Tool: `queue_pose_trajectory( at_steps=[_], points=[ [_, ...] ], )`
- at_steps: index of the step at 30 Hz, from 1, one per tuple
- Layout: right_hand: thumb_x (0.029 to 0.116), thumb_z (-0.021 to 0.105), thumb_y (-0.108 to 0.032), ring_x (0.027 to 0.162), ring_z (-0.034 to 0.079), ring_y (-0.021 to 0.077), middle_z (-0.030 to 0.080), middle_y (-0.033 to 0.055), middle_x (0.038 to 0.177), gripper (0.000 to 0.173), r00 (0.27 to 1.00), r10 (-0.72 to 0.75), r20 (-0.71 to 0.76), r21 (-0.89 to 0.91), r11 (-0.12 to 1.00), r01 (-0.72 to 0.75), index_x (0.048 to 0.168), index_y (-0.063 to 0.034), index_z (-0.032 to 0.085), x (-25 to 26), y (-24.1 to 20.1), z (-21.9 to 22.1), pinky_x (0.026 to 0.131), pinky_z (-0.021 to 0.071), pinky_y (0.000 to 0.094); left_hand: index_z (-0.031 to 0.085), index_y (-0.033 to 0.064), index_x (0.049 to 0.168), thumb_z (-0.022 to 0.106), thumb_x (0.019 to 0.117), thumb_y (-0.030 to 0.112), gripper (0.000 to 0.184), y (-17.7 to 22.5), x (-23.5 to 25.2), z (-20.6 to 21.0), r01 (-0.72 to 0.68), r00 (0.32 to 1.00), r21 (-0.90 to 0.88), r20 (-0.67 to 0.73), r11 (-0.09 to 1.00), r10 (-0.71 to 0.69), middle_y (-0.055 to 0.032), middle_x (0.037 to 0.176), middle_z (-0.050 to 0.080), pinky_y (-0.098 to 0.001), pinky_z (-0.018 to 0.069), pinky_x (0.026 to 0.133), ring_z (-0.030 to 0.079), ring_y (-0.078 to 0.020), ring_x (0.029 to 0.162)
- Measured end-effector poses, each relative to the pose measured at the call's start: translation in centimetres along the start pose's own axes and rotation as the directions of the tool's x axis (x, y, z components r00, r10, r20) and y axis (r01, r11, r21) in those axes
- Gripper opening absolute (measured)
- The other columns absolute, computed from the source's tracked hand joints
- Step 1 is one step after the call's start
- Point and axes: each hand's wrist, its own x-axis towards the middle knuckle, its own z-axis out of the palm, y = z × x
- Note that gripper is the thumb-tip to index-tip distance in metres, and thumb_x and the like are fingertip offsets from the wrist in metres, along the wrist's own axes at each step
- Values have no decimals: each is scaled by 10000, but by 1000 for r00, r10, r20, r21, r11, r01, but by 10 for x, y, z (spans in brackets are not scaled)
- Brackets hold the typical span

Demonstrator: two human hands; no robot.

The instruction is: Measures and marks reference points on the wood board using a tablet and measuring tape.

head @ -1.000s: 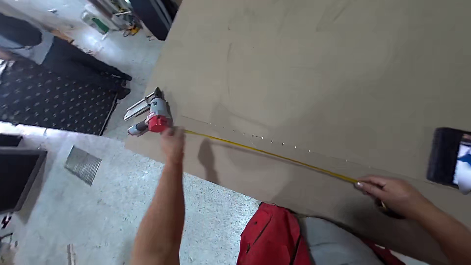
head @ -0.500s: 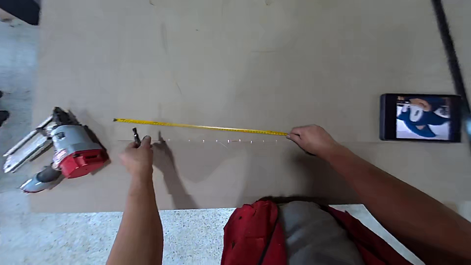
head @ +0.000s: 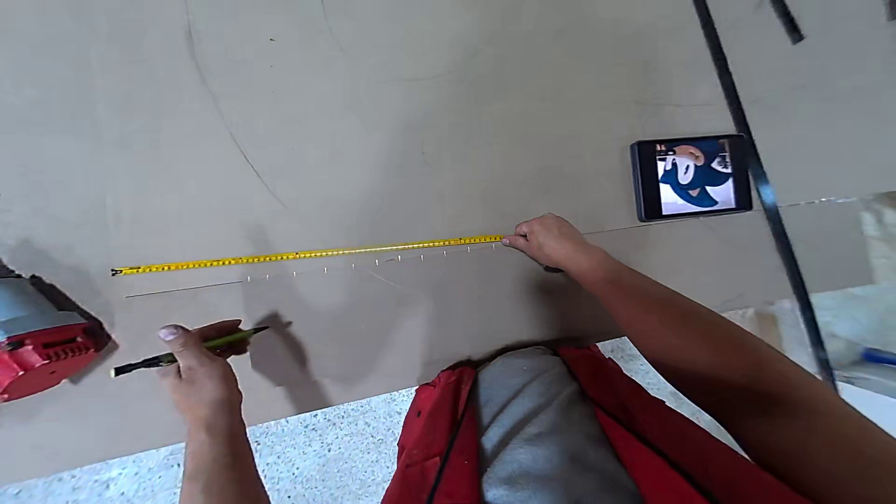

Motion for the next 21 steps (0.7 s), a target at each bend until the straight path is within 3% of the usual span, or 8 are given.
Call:
queue_pose_trajectory(
  at_steps=[2, 4, 6, 8, 9, 12, 15, 21],
  points=[
    [1040, 475, -587, 772, 668, 285, 650, 89, 752, 560, 999, 34, -35, 12, 999, -34, 811, -118, 676, -5, 16, 1, 682, 530, 525, 685, -12, 1002, 179, 1121, 486, 720, 13, -15, 8, -8, 999, 61, -37, 998, 11, 15, 559, 610, -288, 532, 473, 565, -85, 435],
    [1036, 494, -582, 771, 666, 304, 649, 103, 755, 561, 995, 83, -57, 31, 996, -81, 797, -107, 673, -10, 36, 0, 676, 527, 547, 699, -2, 988, 356, 1118, 441, 576, 22, -27, 23, -47, 996, 148, -70, 988, 58, 18, 558, 602, -282, 515, 450, 552, -72, 424],
    [1032, 496, -588, 788, 671, 315, 656, 111, 768, 567, 989, 135, -63, 27, 991, -133, 794, -105, 673, -18, 55, -2, 679, 528, 557, 677, -40, 1079, 481, 1093, 351, 437, 19, -31, 42, -190, 981, 238, 7, 953, 194, -64, 775, 689, -330, 594, 644, 665, -114, 635],
    [1027, 498, -598, 801, 672, 326, 658, 122, 779, 576, 980, 183, -73, 27, 983, -181, 788, -103, 671, -26, 73, -2, 681, 525, 567, 602, -60, 1297, 469, 1101, 309, 439, 16, -27, 69, -313, 949, 377, 146, 872, 278, -221, 1109, 711, -484, 582, 929, 721, -282, 995],
    [1024, 498, -604, 805, 673, 326, 660, 122, 782, 579, 976, 204, -79, 27, 979, -203, 787, -106, 674, -29, 82, -2, 683, 526, 566, 574, -27, 1364, 453, 1103, 326, 455, 18, -23, 87, -338, 941, 458, 171, 822, 291, -248, 1201, 694, -540, 552, 980, 705, -341, 1091],
    [1025, 488, -612, 807, 675, 327, 661, 122, 786, 591, 965, 251, -79, 27, 968, -249, 787, -106, 677, -35, 102, -5, 683, 529, 556, 474, 75, 1485, 448, 1091, 395, 509, 16, -11, 135, -339, 941, 633, 225, 696, 253, -285, 1336, 617, -708, 483, 962, 626, -492, 1196],
    [1022, 476, -626, 824, 677, 326, 664, 124, 801, 606, 956, 281, -80, 34, 960, -279, 789, -103, 674, -38, 114, -5, 694, 532, 554, 434, 113, 1528, 445, 1066, 469, 583, -8, 3, 154, -358, 933, 680, 231, 640, 277, -217, 1588, 417, -625, 353, 1171, 400, -414, 1474],
    [1021, 465, -636, 842, 686, 330, 674, 134, 823, 620, 950, 300, -84, 44, 954, -298, 804, -99, 683, -39, 112, -4, 686, 535, 550, 445, 97, 1520, 388, 1069, 478, 593, -17, -6, 163, -294, 947, 702, 124, 648, 296, -163, 1629, 385, -542, 301, 1227, 346, -342, 1522]
  ],
)
